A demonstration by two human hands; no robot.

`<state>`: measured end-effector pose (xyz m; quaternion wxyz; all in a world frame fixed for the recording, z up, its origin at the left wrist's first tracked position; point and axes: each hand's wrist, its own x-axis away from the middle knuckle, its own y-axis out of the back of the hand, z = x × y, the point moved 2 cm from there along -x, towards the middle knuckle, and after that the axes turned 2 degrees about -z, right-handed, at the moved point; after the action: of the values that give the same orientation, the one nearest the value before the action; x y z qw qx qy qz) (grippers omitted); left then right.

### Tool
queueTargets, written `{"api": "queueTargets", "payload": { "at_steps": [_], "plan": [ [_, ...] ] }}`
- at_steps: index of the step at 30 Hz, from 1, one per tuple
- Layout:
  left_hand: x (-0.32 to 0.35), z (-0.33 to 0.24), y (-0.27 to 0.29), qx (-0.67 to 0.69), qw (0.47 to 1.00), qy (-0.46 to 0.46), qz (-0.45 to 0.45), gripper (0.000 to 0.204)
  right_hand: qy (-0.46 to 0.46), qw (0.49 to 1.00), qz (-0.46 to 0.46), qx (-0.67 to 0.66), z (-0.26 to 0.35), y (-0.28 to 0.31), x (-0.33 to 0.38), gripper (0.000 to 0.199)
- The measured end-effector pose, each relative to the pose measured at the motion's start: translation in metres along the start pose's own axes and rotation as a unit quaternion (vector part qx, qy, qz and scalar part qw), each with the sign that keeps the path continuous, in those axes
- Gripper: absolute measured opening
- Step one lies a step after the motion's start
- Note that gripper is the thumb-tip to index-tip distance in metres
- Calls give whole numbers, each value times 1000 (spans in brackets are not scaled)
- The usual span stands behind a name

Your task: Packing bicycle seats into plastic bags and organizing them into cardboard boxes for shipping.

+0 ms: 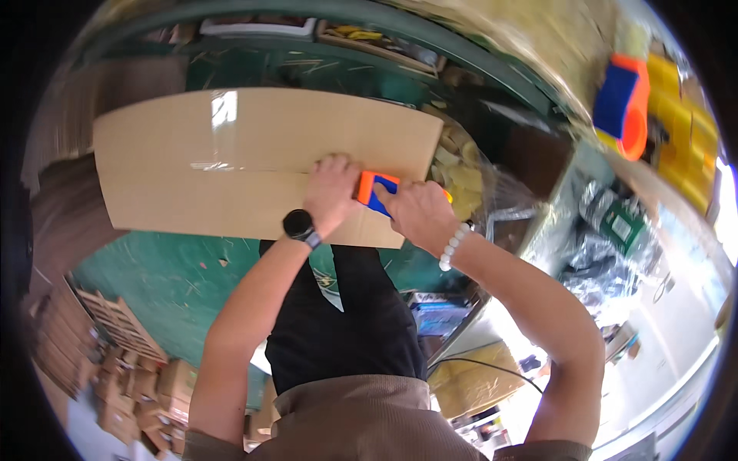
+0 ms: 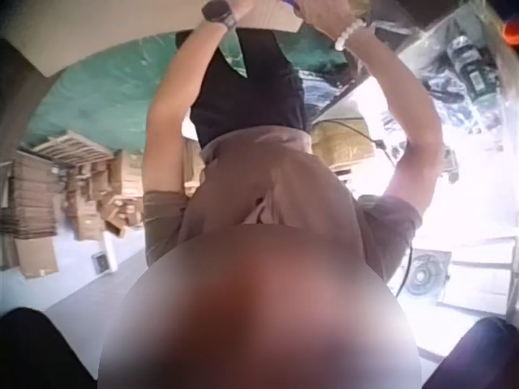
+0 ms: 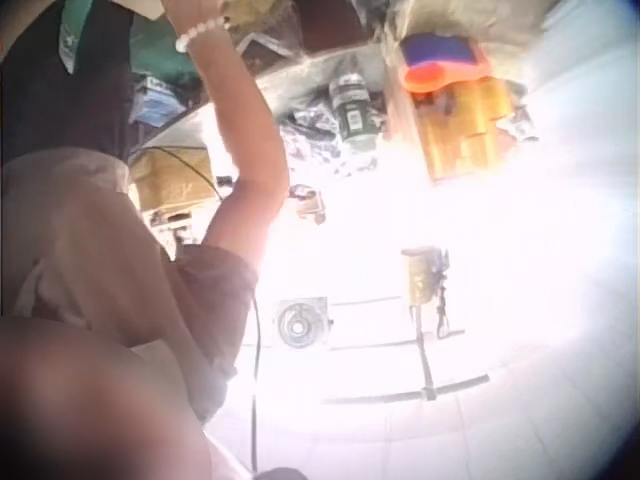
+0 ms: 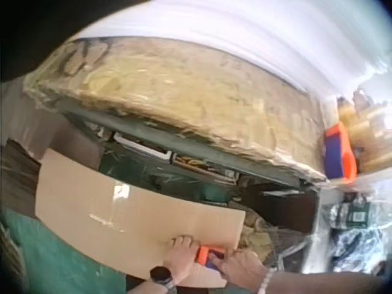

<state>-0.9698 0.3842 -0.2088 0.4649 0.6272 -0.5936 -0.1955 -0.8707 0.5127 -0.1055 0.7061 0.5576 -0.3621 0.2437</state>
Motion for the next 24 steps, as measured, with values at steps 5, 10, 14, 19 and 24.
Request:
{"api": "queueTargets", "payload": {
  "at_steps": [5, 10, 14, 19, 24],
  "plan": [
    [0, 4, 5, 32, 999, 4, -7, 53, -38, 999, 7, -28, -64, -33, 57, 58],
    [-5, 0, 10, 28, 999, 8, 19, 48, -87, 996, 11, 19, -106, -90, 72, 50],
    [-9, -7, 14, 12, 997, 27, 64, 50, -40, 999, -3, -3, -86, -106, -6, 29],
    [-13, -7, 16, -9, 998, 10, 64, 55, -66, 997, 25, -25, -78, -128, -44, 28],
    [-11, -49, 23, -151, 976, -137, 75, 34, -314, 898, -112, -285, -86, -117, 15, 48]
  ]
}}
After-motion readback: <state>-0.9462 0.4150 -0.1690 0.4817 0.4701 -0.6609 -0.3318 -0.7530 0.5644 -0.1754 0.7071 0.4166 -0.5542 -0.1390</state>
